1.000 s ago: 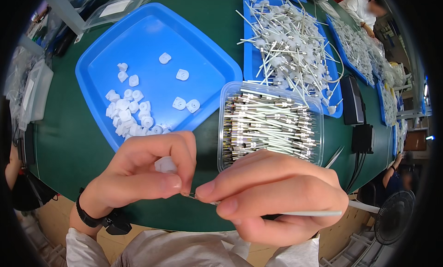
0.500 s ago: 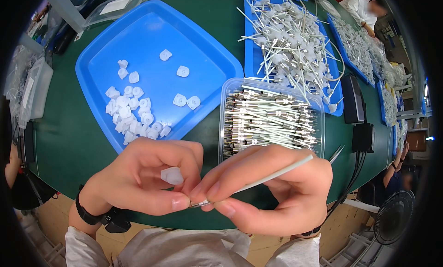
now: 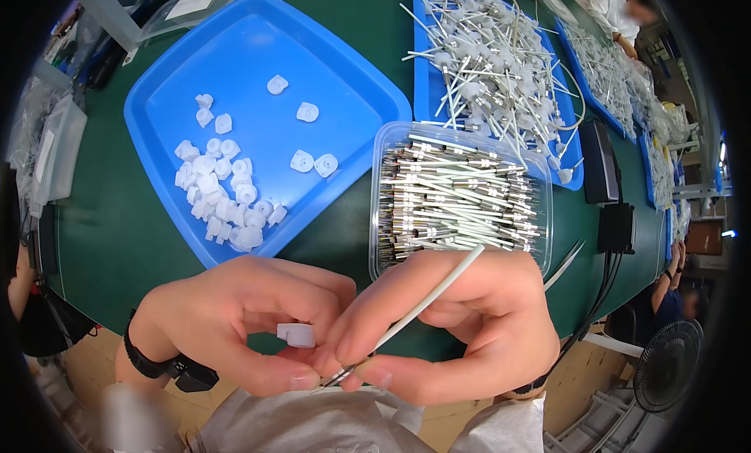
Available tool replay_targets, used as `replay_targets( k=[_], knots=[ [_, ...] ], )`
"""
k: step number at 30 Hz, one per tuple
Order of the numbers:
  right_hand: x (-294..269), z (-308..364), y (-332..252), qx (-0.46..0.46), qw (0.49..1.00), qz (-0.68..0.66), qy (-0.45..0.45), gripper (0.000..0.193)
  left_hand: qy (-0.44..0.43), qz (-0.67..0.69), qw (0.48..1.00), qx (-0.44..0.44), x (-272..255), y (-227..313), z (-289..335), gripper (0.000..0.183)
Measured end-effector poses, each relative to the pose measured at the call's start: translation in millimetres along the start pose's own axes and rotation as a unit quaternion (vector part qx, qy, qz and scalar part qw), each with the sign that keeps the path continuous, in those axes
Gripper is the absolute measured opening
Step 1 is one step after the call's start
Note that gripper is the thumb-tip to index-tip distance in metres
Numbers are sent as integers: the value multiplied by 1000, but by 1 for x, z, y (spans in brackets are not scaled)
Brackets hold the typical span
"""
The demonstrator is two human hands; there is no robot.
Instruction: Assembling small white plastic components onto metal pins and wires at a workshop table.
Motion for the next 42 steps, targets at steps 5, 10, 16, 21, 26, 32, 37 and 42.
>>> replay_targets(
  k=[5,10,16,21,26,32,37,42],
  knots=[
    [1,-1,-1,-18,1000,2,-20,16,11,1,1000,1,-1,-2,-1,7],
    [3,-5,-16,-134,990,31,-33,18,79,62,995,12,-10,14,2,12],
    [2,3,-26,-215,964,155,32,24,94,13,993,64,-12,19,0,22],
    [12,8,-36,-217,939,266,19,29,107,-20,989,102,-14,22,1,25],
    [25,12,-42,-219,907,351,-82,28,125,-3,987,105,-17,23,2,22],
    [33,12,-45,-205,885,402,-113,19,127,23,984,121,-17,24,3,22],
    [31,17,-42,-229,885,400,-70,20,115,37,984,133,-17,24,3,21],
    [32,13,-44,-197,898,382,-96,23,104,44,981,158,-15,26,2,21]
  ],
)
Point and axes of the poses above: each hand's wrist, its own z-axis away from the middle knuckle, its own x-axis out of the palm, y = z × x, the point moved 8 cm from there along -z, towards the middle knuckle, and after that the axes turned 3 degrees about -z, right-handed, at the moved point
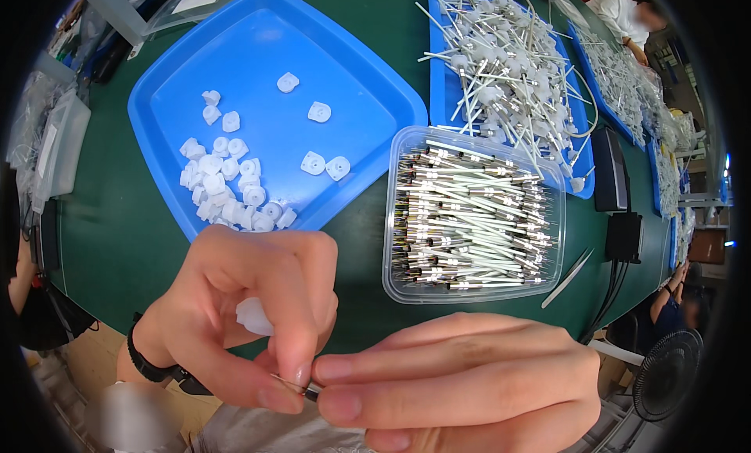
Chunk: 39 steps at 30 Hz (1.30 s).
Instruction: Assembling small white plastic components onto metal pins and wires at a workshop table.
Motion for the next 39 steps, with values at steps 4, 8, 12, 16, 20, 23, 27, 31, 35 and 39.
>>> replay_targets(
  k=[4,8,12,16,20,23,27,31,35,39],
  knots=[
    [3,5,1,-29,996,40,78,28,4,11,1000,-1,-2,-4,1,21],
    [-3,11,-3,-20,992,77,96,30,5,36,999,-10,0,-7,-1,21],
    [-4,11,2,-17,993,75,93,27,25,29,999,-12,-4,-9,2,20],
    [-1,8,1,2,976,121,178,26,30,7,999,-12,-6,-10,2,20],
    [-2,8,5,10,966,139,219,26,41,-16,999,-9,-9,-10,1,19],
    [-2,6,8,4,974,126,190,26,48,-16,999,-13,-9,-10,1,19],
    [-3,5,9,4,978,116,172,25,58,-15,998,-23,-10,-11,2,20],
    [-5,4,10,10,983,103,150,25,61,-68,996,-5,-13,-9,2,16],
    [-6,4,13,17,989,80,125,24,84,14,996,-24,-15,-11,3,24],
    [-11,5,11,35,991,76,106,24,72,88,992,-62,-15,-18,-2,37]
  ],
)
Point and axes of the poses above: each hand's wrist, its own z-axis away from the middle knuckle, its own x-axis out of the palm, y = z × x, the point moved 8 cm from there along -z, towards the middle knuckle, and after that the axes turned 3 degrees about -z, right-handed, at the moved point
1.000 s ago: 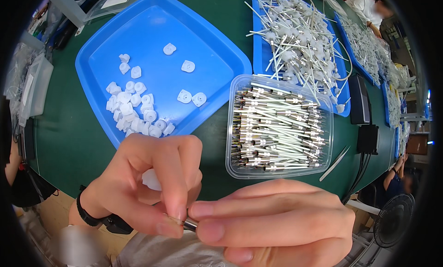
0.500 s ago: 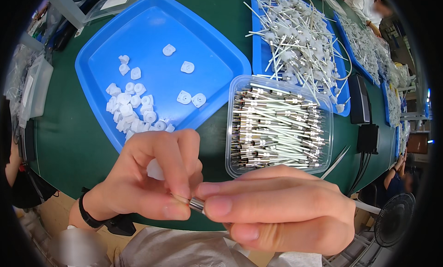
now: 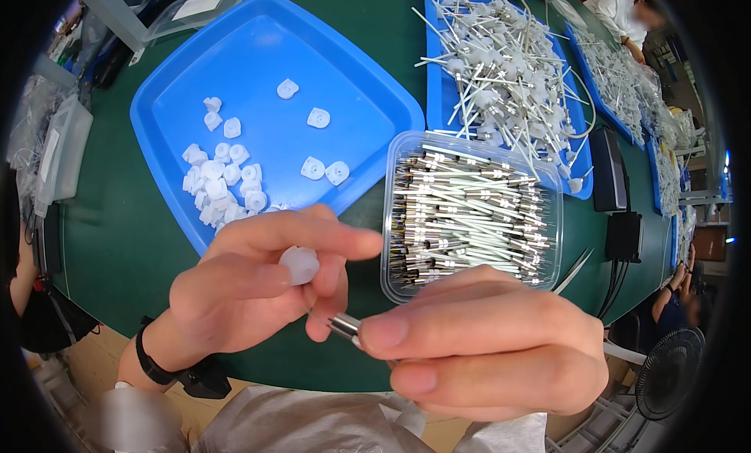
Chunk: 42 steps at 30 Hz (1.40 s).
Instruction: Assembling small white plastic components onto metal pins and wires at a workshop table.
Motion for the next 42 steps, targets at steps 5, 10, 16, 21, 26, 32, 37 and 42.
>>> replay_targets(
  k=[5,10,16,21,26,32,37,42],
  knots=[
    [-2,-4,-4,-1,1000,10,-22,24,1,-10,1000,-23,7,-1,-2,43],
    [-1,-2,2,-13,1000,-8,0,23,32,-3,999,-37,6,0,3,33],
    [-1,-5,-6,-5,999,38,-19,22,15,17,999,-35,7,-2,5,27],
    [2,4,-10,-56,994,41,87,24,7,20,999,-44,8,-2,5,26],
    [-1,8,-11,-51,995,49,63,26,-8,3,998,-61,11,-2,5,28],
    [0,8,-10,-33,995,54,71,27,-31,-7,997,-66,9,-8,4,32],
    [4,6,-11,-29,996,69,49,28,-25,-12,997,-66,12,-7,4,33],
    [4,6,-11,-37,996,72,37,29,-29,-16,998,-62,12,-7,3,34]
  ],
)
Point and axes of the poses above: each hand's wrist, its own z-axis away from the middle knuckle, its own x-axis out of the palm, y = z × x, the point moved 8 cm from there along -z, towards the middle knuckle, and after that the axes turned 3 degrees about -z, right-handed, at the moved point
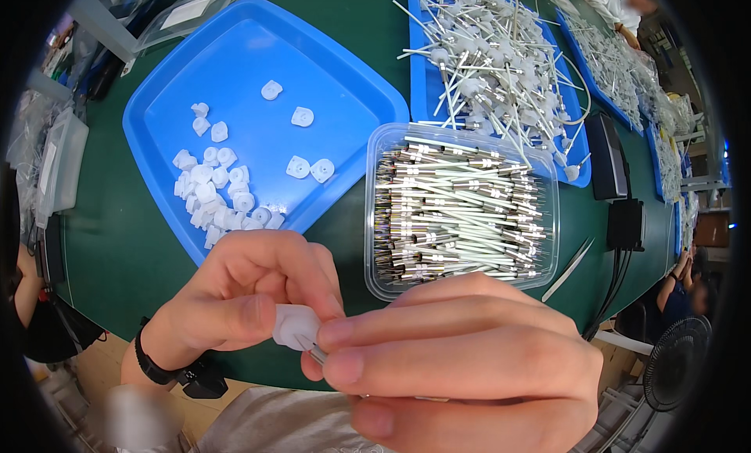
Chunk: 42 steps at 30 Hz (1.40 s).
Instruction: Assembling small white plastic components onto metal pins and wires at a workshop table.
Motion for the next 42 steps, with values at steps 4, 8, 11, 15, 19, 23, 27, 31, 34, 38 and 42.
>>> replay_targets(
  k=[4,8,11,15,19,23,27,31,34,38,42],
  knots=[
    [1,-1,1,-12,1000,-9,-15,28,-1,3,1000,-5,-1,0,0,34],
    [1,-3,0,-10,999,-16,-32,27,-3,-2,1000,-8,-2,-1,0,33],
    [2,-3,1,-19,999,-20,-28,27,5,-12,1000,-3,-4,-1,2,34],
    [0,-4,0,-6,1000,-14,-28,26,10,-5,1000,-14,-2,-1,0,34],
    [1,-1,1,1,1000,-15,0,26,26,6,999,-17,-3,-1,1,35],
    [1,-2,1,3,1000,-17,3,26,30,21,999,-29,-3,-3,2,35],
    [3,-2,1,-3,1000,-23,2,25,33,6,999,-39,-4,-3,2,36],
    [3,-4,2,-12,999,-36,-27,25,28,5,998,-49,-6,-4,2,36],
    [3,-4,2,-6,998,-42,-36,25,30,9,998,-62,-6,-6,2,37],
    [3,-4,3,-13,996,-73,-45,24,27,15,998,-51,-7,-6,3,35],
    [2,-4,3,-23,996,-74,-47,24,27,41,998,-35,-7,-6,1,34]
  ],
)
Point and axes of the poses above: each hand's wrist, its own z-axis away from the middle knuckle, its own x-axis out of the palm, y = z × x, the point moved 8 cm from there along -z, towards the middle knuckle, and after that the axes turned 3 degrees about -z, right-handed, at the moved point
